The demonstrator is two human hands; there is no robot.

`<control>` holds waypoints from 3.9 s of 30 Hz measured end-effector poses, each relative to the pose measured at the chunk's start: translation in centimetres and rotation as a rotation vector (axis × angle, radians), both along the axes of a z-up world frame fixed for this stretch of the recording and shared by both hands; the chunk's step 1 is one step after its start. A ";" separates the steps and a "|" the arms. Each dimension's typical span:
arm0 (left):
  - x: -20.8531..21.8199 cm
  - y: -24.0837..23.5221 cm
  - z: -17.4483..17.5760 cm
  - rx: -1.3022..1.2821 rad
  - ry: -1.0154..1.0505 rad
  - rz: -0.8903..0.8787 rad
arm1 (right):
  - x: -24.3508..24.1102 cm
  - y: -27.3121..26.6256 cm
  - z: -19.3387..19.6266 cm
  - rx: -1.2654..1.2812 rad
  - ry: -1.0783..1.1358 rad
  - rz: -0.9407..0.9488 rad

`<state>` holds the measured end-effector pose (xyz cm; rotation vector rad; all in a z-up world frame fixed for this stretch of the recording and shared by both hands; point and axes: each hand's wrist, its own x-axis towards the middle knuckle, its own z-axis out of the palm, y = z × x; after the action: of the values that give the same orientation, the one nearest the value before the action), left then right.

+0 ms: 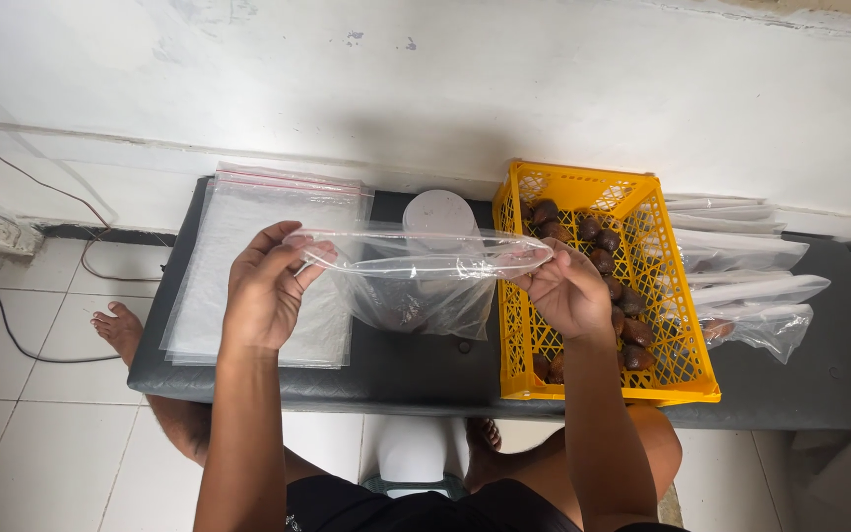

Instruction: The person picks two brown fruits from a yellow crate and places them on a digital scale. They then open a clear ziplock bag, transfer the fruits into the bag, and seal it. The sealed bag is placed on the table next to other bags.

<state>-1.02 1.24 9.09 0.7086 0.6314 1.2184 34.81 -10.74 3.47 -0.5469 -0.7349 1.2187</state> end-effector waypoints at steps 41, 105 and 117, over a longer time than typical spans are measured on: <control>1.5 0.1 1.4 0.699 0.958 0.319 | -2.7 -0.4 6.0 -0.320 -1.036 -0.613; -12.6 11.8 10.7 1.372 1.632 0.239 | -4.0 15.1 15.3 0.771 -1.571 -0.601; -14.5 2.6 -8.4 0.148 1.998 -0.874 | -4.2 6.1 -5.7 0.305 -2.030 0.292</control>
<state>-15.48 3.88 0.65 1.9851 1.5220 -0.6556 30.66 -4.61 -2.25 -1.3970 -2.6738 0.3580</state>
